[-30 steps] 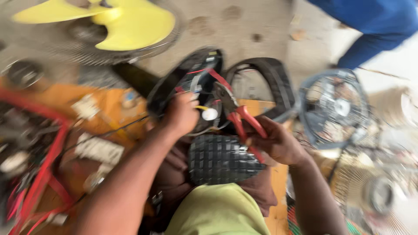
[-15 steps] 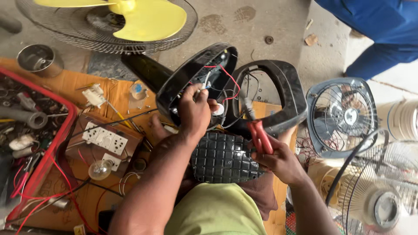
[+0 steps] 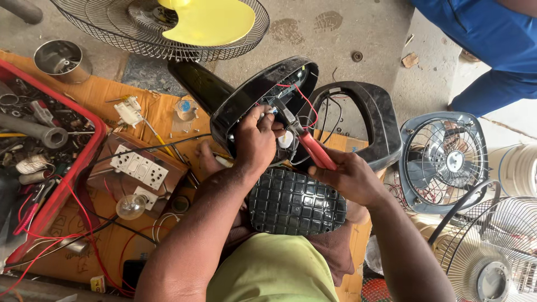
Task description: The person is repairing a standing fan by manipulating its internal wiring. They use pliers to strip and adjust wires, then test the connection by touching a wire to a light bulb socket, causing the bulb to illuminate.
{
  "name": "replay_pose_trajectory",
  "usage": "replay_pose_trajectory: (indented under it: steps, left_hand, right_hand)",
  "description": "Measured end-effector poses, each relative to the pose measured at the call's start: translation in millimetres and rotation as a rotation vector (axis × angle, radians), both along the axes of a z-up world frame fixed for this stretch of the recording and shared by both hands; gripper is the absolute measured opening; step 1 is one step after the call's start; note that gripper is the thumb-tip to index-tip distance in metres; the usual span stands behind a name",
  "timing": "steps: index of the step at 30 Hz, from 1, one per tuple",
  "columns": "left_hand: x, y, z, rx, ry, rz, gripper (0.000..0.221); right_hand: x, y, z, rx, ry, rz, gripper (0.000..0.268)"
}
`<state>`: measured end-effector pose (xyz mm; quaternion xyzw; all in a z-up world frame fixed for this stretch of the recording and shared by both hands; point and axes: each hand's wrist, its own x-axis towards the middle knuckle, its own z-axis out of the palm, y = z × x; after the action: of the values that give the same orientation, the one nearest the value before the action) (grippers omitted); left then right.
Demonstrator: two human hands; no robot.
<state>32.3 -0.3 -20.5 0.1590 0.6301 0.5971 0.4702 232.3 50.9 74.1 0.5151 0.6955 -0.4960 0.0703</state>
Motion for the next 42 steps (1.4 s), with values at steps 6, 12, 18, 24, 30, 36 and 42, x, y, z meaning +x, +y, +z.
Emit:
replay_pose_trajectory:
  steps: [6, 12, 18, 24, 30, 36, 42]
  left_hand:
    - [-10.3, 4.5, 7.5, -0.027, 0.038, -0.084, 0.02]
    - [-12.2, 3.1, -6.9, 0.036, 0.003, -0.107, 0.019]
    - [-13.5, 4.4, -5.6, 0.045, -0.03, -0.125, 0.018]
    - [-19.1, 2.2, 1.1, -0.009, 0.055, -0.227, 0.018]
    - [-30.0, 12.5, 1.5, 0.188, 0.453, -0.531, 0.055]
    - [-33.9, 5.6, -6.9, -0.217, 0.491, -0.416, 0.049]
    - [-33.9, 2.2, -21.4, -0.07, 0.36, -0.36, 0.049]
  right_hand:
    - [-10.9, 1.7, -5.9, -0.137, 0.18, -0.071, 0.059]
    - [-15.8, -1.6, -10.3, -0.131, 0.097, -0.085, 0.058]
    - [-16.6, -8.8, -19.4, -0.027, 0.204, -0.06, 0.073]
    - [-16.2, -13.5, -37.3, -0.319, 0.151, -0.141, 0.029]
    - [3.5, -10.4, -48.9, -0.157, 0.378, -0.143, 0.023]
    - [11.7, 7.7, -69.1, -0.446, 0.837, -0.672, 0.017]
    - [80.3, 31.0, -35.6, -0.253, 1.043, -0.723, 0.024]
